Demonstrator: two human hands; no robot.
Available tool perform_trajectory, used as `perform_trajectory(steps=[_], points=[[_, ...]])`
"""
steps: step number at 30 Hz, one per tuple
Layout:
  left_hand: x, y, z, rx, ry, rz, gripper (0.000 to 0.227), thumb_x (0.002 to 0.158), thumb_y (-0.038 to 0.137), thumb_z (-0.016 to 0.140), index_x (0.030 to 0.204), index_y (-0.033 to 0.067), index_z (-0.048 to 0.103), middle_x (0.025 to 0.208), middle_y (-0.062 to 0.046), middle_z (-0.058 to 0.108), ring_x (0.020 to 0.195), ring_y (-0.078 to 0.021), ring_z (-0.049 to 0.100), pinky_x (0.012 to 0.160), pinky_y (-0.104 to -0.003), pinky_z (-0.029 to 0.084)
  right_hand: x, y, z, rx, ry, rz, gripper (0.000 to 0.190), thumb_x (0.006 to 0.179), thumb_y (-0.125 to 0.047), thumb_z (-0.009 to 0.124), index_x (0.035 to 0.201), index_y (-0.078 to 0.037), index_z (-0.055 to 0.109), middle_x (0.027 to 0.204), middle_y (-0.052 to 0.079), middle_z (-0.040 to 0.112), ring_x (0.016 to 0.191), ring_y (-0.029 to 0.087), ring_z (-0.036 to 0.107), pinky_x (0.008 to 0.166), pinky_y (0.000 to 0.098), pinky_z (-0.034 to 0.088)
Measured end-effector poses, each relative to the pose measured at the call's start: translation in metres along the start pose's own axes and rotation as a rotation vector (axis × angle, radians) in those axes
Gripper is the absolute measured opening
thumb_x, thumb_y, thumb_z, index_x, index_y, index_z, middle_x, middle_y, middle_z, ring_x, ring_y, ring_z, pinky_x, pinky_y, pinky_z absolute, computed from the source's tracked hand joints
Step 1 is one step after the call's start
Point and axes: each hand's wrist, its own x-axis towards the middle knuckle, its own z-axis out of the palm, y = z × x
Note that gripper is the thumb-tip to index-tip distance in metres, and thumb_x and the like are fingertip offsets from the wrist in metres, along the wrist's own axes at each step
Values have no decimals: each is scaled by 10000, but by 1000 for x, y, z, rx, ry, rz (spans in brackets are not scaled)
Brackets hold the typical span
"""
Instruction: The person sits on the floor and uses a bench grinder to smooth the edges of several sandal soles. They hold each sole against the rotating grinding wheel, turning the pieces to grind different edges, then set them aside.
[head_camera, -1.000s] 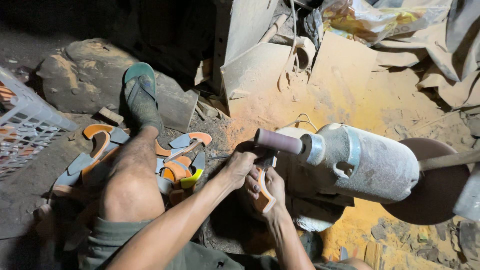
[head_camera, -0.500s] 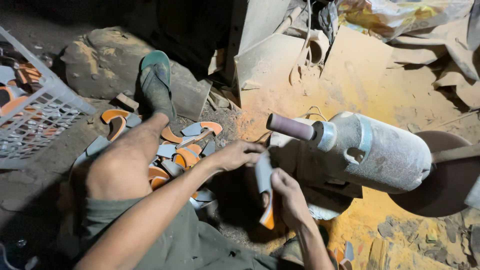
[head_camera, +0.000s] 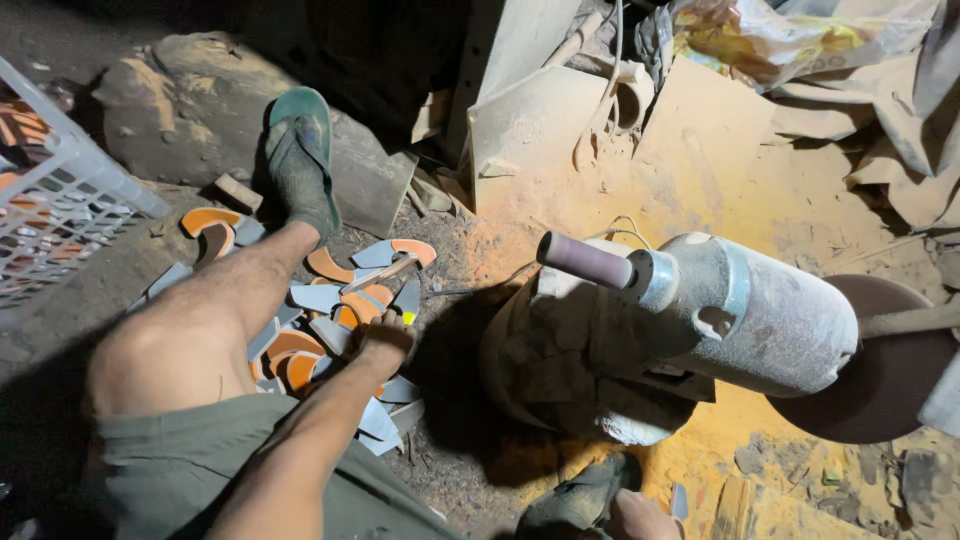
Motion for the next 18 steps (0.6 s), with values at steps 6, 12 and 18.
perform_trajectory(steps=[6,12,18], points=[[6,0,-1,-94,270,-48,367,796,208,652,1159,165,683,1214,-94,666,1188,-334,566,911,-535,466,-14,-61,-44,163,16,-283,459,896,-367,720,1199,-37,619,1121,209,669,1097,394,649,914,432,539],[17,7,-108,-497,-118,70,279,761,304,752,965,115,731,949,-56,697,879,-242,626,740,-431,499,-68,-165,-146,255,83,-402,606,920,-365,707,1383,-24,517,1318,215,605,1211,381,604,989,409,509],[-16,16,-264,-1358,-430,311,337,827,395,806,924,83,728,790,-9,712,678,-115,661,621,-270,522,-50,-246,-201,697,447,-591,746,838,-240,809,1418,38,431,1297,246,575,1244,375,542,1010,450,454]])
